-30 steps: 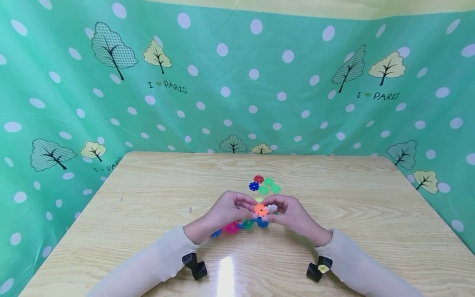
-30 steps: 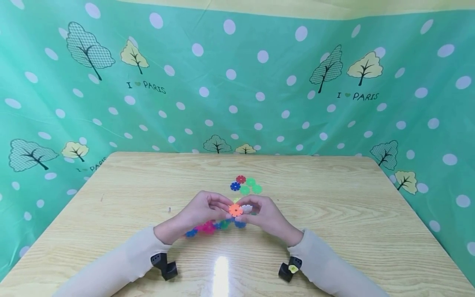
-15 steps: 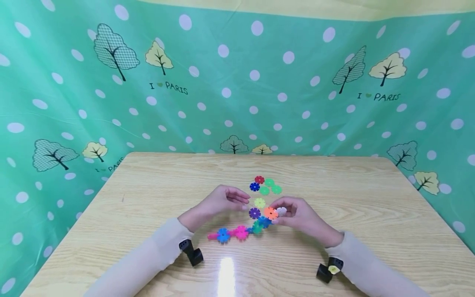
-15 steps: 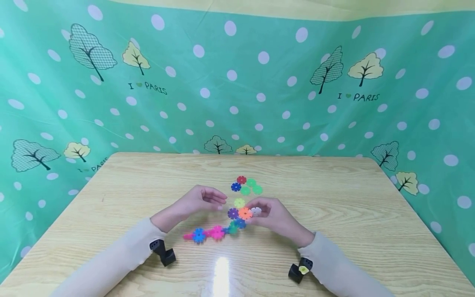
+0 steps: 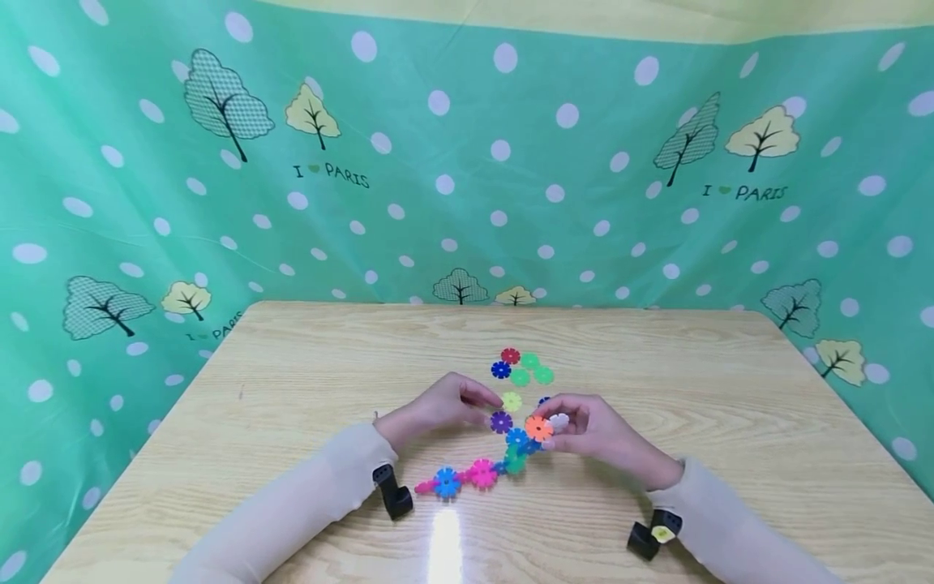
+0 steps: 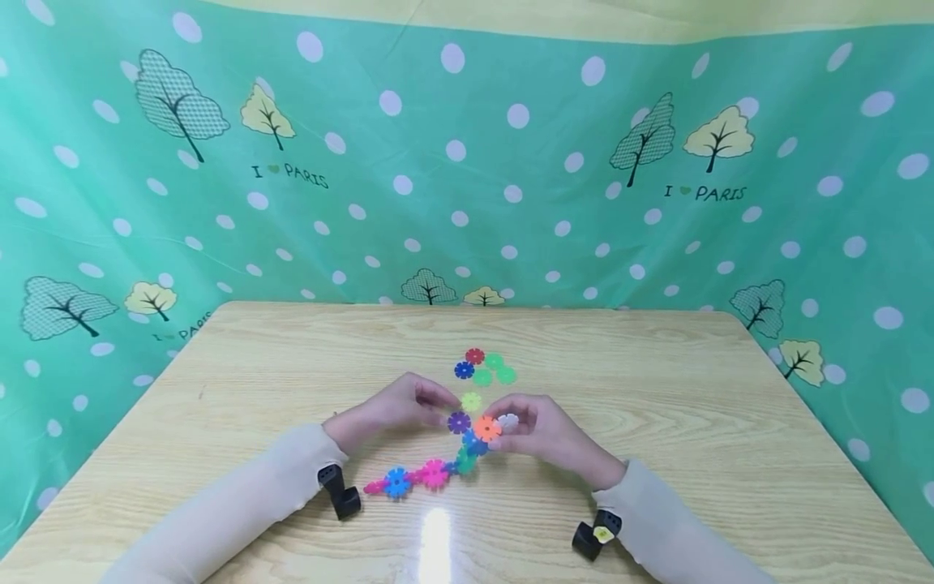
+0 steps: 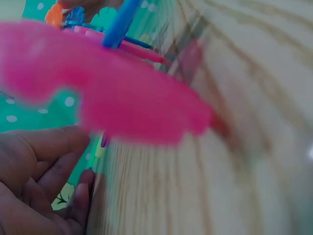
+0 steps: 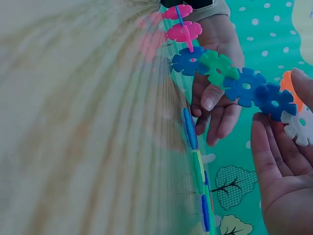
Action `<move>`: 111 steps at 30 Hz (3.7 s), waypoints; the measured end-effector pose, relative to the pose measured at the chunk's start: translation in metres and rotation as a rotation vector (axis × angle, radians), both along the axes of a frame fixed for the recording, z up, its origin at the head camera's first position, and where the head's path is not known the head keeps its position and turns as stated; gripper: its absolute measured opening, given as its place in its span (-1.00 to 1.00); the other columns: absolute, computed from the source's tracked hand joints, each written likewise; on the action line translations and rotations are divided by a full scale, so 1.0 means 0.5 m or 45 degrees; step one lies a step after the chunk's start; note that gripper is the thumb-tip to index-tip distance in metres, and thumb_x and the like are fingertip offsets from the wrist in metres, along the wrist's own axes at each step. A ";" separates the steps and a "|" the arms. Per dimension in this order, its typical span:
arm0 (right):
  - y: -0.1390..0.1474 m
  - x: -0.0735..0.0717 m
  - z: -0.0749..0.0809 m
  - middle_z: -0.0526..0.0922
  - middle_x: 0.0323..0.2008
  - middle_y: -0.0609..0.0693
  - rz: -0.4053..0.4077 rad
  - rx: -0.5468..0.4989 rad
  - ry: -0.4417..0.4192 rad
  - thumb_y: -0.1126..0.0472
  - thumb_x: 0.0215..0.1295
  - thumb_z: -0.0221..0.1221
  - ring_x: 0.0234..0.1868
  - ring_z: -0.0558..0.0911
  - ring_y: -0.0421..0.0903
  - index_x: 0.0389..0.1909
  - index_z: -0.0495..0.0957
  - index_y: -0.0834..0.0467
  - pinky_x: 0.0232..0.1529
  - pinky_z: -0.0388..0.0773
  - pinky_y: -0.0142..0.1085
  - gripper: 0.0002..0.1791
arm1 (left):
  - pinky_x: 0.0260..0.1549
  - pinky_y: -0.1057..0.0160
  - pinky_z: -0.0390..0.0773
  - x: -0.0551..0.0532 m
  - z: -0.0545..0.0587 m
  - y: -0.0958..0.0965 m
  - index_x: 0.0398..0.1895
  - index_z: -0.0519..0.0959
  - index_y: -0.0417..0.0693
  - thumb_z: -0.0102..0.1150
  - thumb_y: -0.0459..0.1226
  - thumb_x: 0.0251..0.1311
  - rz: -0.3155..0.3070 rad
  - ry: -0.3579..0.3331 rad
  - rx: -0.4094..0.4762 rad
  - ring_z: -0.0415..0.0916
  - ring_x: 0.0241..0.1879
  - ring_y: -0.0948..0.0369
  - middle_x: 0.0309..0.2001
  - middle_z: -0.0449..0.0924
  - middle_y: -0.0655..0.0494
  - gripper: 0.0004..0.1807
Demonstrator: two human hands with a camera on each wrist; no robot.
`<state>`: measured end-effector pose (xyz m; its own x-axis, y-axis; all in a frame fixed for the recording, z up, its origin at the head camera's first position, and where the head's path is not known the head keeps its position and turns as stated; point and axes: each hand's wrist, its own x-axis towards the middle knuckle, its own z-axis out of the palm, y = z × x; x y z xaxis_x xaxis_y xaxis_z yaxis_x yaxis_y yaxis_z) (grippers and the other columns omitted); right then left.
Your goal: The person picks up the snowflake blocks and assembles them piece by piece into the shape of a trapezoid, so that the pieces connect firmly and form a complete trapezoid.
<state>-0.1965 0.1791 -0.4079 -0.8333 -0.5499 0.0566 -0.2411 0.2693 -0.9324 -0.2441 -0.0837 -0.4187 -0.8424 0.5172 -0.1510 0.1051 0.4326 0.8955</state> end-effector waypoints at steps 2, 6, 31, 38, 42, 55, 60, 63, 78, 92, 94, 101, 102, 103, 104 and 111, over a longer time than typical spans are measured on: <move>0.000 0.000 -0.002 0.60 -0.05 0.13 0.008 0.000 -0.003 0.23 0.09 0.34 -0.42 0.52 -0.23 -0.02 0.55 0.29 -0.47 0.46 -0.48 -0.58 | -0.02 0.23 0.50 0.003 -0.001 0.004 -0.14 0.68 -0.02 0.39 -0.40 -0.06 -0.024 0.021 -0.019 0.53 -0.07 0.23 -0.11 0.68 0.13 -0.67; 0.000 0.000 -0.004 0.60 -0.05 0.13 0.021 0.011 0.008 0.23 0.10 0.33 -0.48 0.48 -0.26 0.00 0.54 0.29 -0.53 0.42 -0.48 -0.57 | 0.05 0.19 0.48 0.006 -0.003 0.009 -0.14 0.69 -0.04 0.37 -0.41 -0.04 -0.061 0.091 -0.054 0.53 0.00 0.20 -0.12 0.68 0.15 -0.68; 0.001 -0.002 -0.004 0.61 -0.08 0.14 0.048 -0.024 0.057 0.27 0.14 0.30 -0.37 0.54 -0.24 -0.02 0.55 0.28 -0.47 0.50 -0.43 -0.62 | 0.06 0.19 0.48 0.007 -0.011 0.013 -0.15 0.69 -0.01 0.36 -0.41 -0.02 -0.065 0.214 -0.113 0.53 0.00 0.19 -0.13 0.68 0.18 -0.69; 0.000 0.000 0.003 0.60 -0.05 0.13 0.040 -0.012 0.029 0.24 0.15 0.30 -0.33 0.53 -0.21 0.00 0.54 0.29 -0.43 0.51 -0.43 -0.60 | 0.08 0.19 0.46 0.007 -0.009 0.014 -0.11 0.67 -0.05 0.34 -0.45 -0.01 -0.122 0.216 -0.117 0.50 0.03 0.19 -0.09 0.65 0.17 -0.66; 0.000 0.001 0.003 0.60 -0.06 0.12 0.033 -0.013 0.035 0.23 0.15 0.30 -0.31 0.54 -0.20 -0.01 0.55 0.27 -0.42 0.52 -0.42 -0.62 | -0.01 0.24 0.50 0.007 -0.007 0.015 -0.11 0.66 -0.06 0.34 -0.46 -0.03 -0.121 0.220 -0.144 0.50 -0.06 0.22 -0.12 0.65 0.17 -0.65; 0.006 0.000 0.002 0.59 -0.04 0.13 0.005 0.021 0.047 0.23 0.15 0.29 -0.36 0.58 -0.19 -0.01 0.55 0.22 -0.42 0.55 -0.39 -0.63 | -0.32 0.38 0.55 -0.004 -0.012 -0.001 -0.28 0.66 -0.13 0.32 -0.47 0.00 -0.111 0.212 -0.064 0.50 -0.36 0.27 -0.37 0.63 0.14 -0.81; 0.006 0.001 0.002 0.60 -0.05 0.12 0.003 0.024 0.070 0.24 0.14 0.29 -0.42 0.54 -0.22 -0.02 0.56 0.19 -0.49 0.50 -0.42 -0.65 | -0.38 0.38 0.51 -0.003 -0.006 -0.011 -0.39 0.60 -0.13 0.31 -0.40 0.05 -0.133 0.182 -0.052 0.44 -0.42 0.27 -0.45 0.56 0.16 -0.92; 0.005 0.003 0.003 0.60 -0.07 0.12 0.006 0.017 0.091 0.25 0.15 0.29 -0.47 0.51 -0.24 -0.02 0.56 0.21 -0.53 0.47 -0.43 -0.65 | -0.36 0.37 0.50 0.000 0.001 -0.017 -0.40 0.59 -0.08 0.31 -0.38 0.06 -0.108 0.180 -0.055 0.44 -0.41 0.26 -0.45 0.55 0.17 -0.92; -0.001 0.006 0.006 0.58 -0.05 0.18 -0.023 0.016 0.080 0.26 0.15 0.28 -0.45 0.52 -0.23 0.00 0.54 0.26 -0.48 0.50 -0.43 -0.62 | -0.36 0.35 0.55 0.035 0.049 -0.027 -0.35 0.61 -0.16 0.31 -0.35 0.07 0.076 0.242 0.144 0.52 -0.39 0.23 -0.39 0.62 0.09 -0.90; -0.010 0.013 0.006 0.58 -0.04 0.20 -0.045 -0.001 0.091 0.26 0.17 0.27 -0.34 0.59 -0.21 0.01 0.52 0.31 -0.38 0.59 -0.39 -0.61 | -0.37 0.33 0.61 0.102 0.074 0.008 -0.42 0.64 -0.19 0.32 -0.40 0.04 0.015 0.224 0.234 0.58 -0.44 0.23 -0.43 0.66 0.08 -0.96; -0.011 0.014 0.007 0.58 -0.04 0.21 -0.048 -0.015 0.089 0.27 0.16 0.27 -0.30 0.61 -0.20 0.01 0.52 0.32 -0.34 0.61 -0.36 -0.61 | -0.37 0.34 0.61 0.107 0.072 0.012 -0.41 0.64 -0.20 0.31 -0.41 0.04 0.026 0.233 0.239 0.58 -0.44 0.23 -0.44 0.66 0.07 -0.96; -0.012 0.014 0.003 0.58 -0.05 0.20 -0.065 -0.033 0.104 0.28 0.15 0.28 -0.22 0.59 -0.21 0.00 0.53 0.30 -0.30 0.59 -0.38 -0.62 | -0.39 0.36 0.60 0.115 0.063 0.023 -0.37 0.66 -0.16 0.32 -0.39 0.06 0.084 0.268 0.271 0.58 -0.43 0.23 -0.42 0.67 0.06 -0.94; -0.012 0.014 0.002 0.59 -0.05 0.20 -0.067 -0.034 0.108 0.28 0.15 0.29 -0.22 0.59 -0.21 0.00 0.53 0.31 -0.31 0.59 -0.38 -0.61 | -0.39 0.36 0.60 0.116 0.061 0.024 -0.37 0.66 -0.16 0.32 -0.39 0.06 0.086 0.281 0.276 0.58 -0.43 0.23 -0.42 0.67 0.06 -0.94; -0.012 0.014 0.001 0.59 -0.06 0.20 -0.067 -0.033 0.113 0.28 0.15 0.29 -0.23 0.59 -0.21 0.00 0.53 0.31 -0.32 0.59 -0.38 -0.61 | -0.39 0.37 0.60 0.116 0.060 0.025 -0.37 0.66 -0.17 0.32 -0.39 0.06 0.086 0.294 0.287 0.58 -0.43 0.24 -0.41 0.67 0.05 -0.94; -0.012 0.014 0.001 0.59 -0.06 0.19 -0.068 -0.036 0.116 0.27 0.15 0.29 -0.23 0.59 -0.21 -0.01 0.53 0.30 -0.32 0.59 -0.38 -0.62 | -0.39 0.37 0.60 0.117 0.059 0.027 -0.37 0.66 -0.17 0.31 -0.40 0.06 0.086 0.304 0.296 0.58 -0.43 0.25 -0.40 0.67 0.05 -0.94; -0.012 0.014 -0.003 0.62 -0.13 0.10 -0.063 -0.084 0.120 0.28 0.12 0.31 -0.17 0.60 -0.19 -0.08 0.57 0.26 -0.26 0.62 -0.32 -0.67 | -0.42 0.36 0.62 0.125 0.056 0.036 -0.38 0.66 -0.21 0.30 -0.41 0.08 0.096 0.344 0.350 0.60 -0.44 0.26 -0.38 0.69 0.01 -0.95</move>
